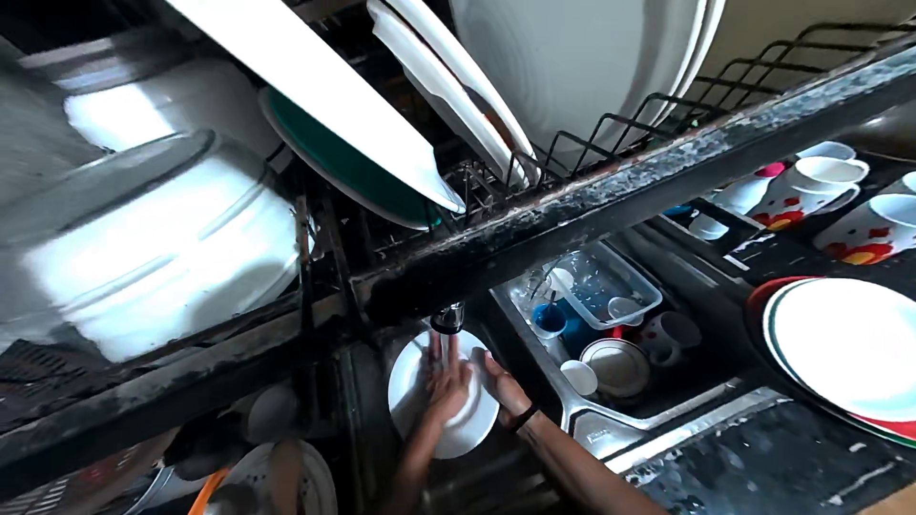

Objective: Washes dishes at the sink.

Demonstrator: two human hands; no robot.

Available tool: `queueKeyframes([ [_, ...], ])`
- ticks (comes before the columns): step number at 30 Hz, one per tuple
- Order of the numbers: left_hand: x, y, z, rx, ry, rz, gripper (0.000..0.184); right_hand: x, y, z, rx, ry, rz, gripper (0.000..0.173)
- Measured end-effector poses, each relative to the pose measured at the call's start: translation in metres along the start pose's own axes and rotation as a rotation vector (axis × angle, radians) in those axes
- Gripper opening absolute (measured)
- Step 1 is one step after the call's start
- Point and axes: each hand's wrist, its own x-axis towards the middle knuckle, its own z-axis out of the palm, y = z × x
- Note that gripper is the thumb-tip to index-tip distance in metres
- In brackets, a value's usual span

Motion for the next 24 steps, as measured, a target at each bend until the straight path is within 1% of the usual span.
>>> queueKeyframes([
  [2, -0.011, 0.027, 0.007, -0.051, -0.064, 0.124, 0.06, 0.007, 0.0, -0.006, 0.008, -0.031, -0.045, 0.049],
  [3, -0.022, 0.038, 0.009, -0.071, -0.119, 0.164, 0.06, 0.01, -0.001, -0.008, 0.024, -0.009, -0.057, 0.049],
  [5, -0.044, 0.048, 0.016, -0.042, -0.156, 0.235, 0.063, 0.014, -0.006, -0.013, 0.031, 0.04, -0.053, 0.05],
  [6, -0.049, 0.048, 0.019, -0.015, -0.164, 0.243, 0.063, 0.016, -0.006, -0.015, 0.036, 0.048, -0.042, 0.051],
  [7, -0.049, 0.046, 0.018, 0.004, -0.174, 0.229, 0.063, 0.016, -0.004, -0.015, 0.045, 0.055, -0.036, 0.05],
  [9, -0.035, 0.033, 0.009, 0.039, -0.171, 0.141, 0.062, 0.014, 0.0, -0.013, 0.082, 0.016, -0.025, 0.05],
  [11, -0.011, 0.012, -0.005, 0.131, -0.098, 0.021, 0.061, 0.004, -0.002, -0.008, 0.099, -0.003, 0.012, 0.053],
  [13, 0.005, -0.001, -0.018, 0.073, -0.004, -0.088, 0.054, -0.003, -0.005, -0.002, 0.116, 0.005, 0.044, 0.054],
  [14, 0.008, 0.001, -0.022, 0.023, 0.012, -0.101, 0.05, -0.004, -0.005, 0.0, 0.124, 0.006, 0.052, 0.054],
  [16, 0.002, 0.02, -0.023, -0.082, 0.05, -0.019, 0.036, 0.0, -0.006, 0.002, 0.127, -0.019, 0.039, 0.055],
  [18, -0.011, 0.036, -0.014, -0.141, 0.085, 0.069, 0.027, 0.006, -0.004, 0.0, 0.124, -0.042, 0.016, 0.055],
  [21, -0.031, 0.046, -0.006, -0.239, 0.053, 0.094, 0.022, 0.012, -0.002, -0.004, 0.155, -0.031, 0.004, 0.052],
  [24, -0.03, 0.043, -0.01, -0.265, -0.016, 0.072, 0.023, 0.012, -0.001, -0.003, 0.169, -0.027, 0.012, 0.051],
])
